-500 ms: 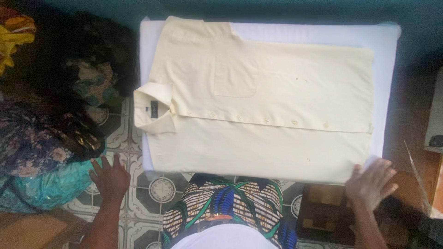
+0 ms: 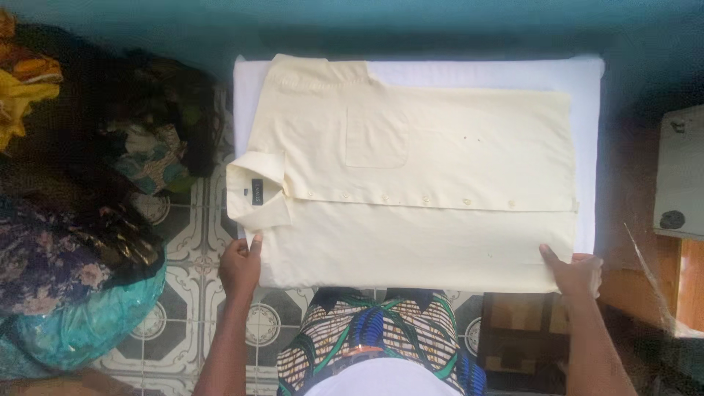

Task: The person smooths out a button-down shirt on a flat surface, folds the sleeves across the back, and then folds the body of the shirt several times.

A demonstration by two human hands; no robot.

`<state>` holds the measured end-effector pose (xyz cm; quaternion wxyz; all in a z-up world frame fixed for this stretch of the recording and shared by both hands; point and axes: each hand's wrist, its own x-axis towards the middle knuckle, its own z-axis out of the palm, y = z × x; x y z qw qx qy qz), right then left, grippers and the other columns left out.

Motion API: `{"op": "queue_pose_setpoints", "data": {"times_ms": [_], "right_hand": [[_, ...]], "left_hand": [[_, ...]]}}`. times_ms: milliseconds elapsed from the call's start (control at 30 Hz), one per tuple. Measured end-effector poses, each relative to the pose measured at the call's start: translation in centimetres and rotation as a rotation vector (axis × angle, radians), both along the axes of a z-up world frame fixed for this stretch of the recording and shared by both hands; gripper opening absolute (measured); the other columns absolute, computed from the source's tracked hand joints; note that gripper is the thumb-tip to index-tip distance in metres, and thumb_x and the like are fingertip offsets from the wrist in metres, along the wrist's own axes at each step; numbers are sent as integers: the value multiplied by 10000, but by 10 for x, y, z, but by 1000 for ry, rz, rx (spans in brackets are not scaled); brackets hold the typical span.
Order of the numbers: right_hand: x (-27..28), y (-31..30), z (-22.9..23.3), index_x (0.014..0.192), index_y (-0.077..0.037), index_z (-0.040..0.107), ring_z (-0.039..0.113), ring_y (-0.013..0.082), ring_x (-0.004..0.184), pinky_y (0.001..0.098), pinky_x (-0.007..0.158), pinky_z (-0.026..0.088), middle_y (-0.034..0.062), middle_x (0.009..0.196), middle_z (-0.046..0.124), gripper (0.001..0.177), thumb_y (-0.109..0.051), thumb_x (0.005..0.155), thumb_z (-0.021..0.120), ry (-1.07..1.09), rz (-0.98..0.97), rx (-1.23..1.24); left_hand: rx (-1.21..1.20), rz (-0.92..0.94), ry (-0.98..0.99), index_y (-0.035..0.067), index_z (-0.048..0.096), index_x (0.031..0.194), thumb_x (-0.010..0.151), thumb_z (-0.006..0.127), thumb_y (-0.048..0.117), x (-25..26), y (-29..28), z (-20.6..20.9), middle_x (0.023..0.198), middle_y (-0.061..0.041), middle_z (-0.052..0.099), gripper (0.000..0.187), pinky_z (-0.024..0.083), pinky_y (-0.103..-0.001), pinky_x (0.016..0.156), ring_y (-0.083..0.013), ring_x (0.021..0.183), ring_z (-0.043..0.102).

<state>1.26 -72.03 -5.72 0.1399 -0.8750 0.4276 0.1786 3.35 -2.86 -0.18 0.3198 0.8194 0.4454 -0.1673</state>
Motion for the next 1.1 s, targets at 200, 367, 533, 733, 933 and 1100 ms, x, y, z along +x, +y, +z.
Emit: {"op": "queue_pose_setpoints", "data": {"times_ms": [200, 367, 533, 733, 933, 1100], "right_hand": [[16, -8, 13, 1221, 62, 650, 651, 291, 943, 450, 830, 569, 250, 1132, 666, 695, -500, 856, 833, -61, -175, 208], [29, 11, 38, 1493, 158, 444, 637, 366, 1123, 517, 956, 545, 367, 1313, 597, 941, -508, 918, 779, -133, -223, 327], [33, 14, 48, 1561, 120, 308, 414, 475, 1398, 619, 1095, 404, 388, 1561, 318, 1038, -578, 921, 734, -18, -187, 355], [33, -7, 18, 1545, 151, 179, 279, 464, 1498, 563, 1210, 267, 429, 1580, 253, 1073, -356, 861, 831, -194, -420, 652], [6, -37, 39, 1465, 184, 427, 626, 446, 1197, 527, 1011, 421, 389, 1325, 642, 908, -384, 846, 771, -263, -281, 956], [-43, -70, 67, 1341, 138, 605, 510, 261, 703, 312, 484, 426, 325, 1066, 719, 740, -509, 984, 639, -132, -116, 843]], "left_hand": [[-489, 248, -295, 29, 643, 1194, 925, 706, 354, -5, 29, -20, 1113, -144, 705, 426, 540, -398, 909, -252, 1024, 664], [-661, 231, -91, 18, 645, 1286, 935, 659, 446, 8, 37, -12, 1184, -164, 727, 554, 547, -423, 969, -281, 1103, 682], [-800, 171, 70, -43, 520, 1408, 960, 619, 442, 17, 35, -7, 1292, -252, 683, 668, 513, -482, 1039, -343, 1216, 659], [-1007, 245, -156, -5, 461, 1438, 946, 598, 428, 10, 37, -5, 1414, -211, 611, 669, 452, -456, 1115, -308, 1320, 581], [-856, 214, -235, 34, 514, 1433, 960, 570, 449, -24, 18, 36, 1330, -207, 657, 631, 463, -498, 1070, -312, 1248, 619], [-953, 169, -477, -33, 578, 1368, 969, 635, 436, -95, 12, 63, 1326, -187, 683, 619, 459, -443, 1082, -268, 1269, 622]]}}
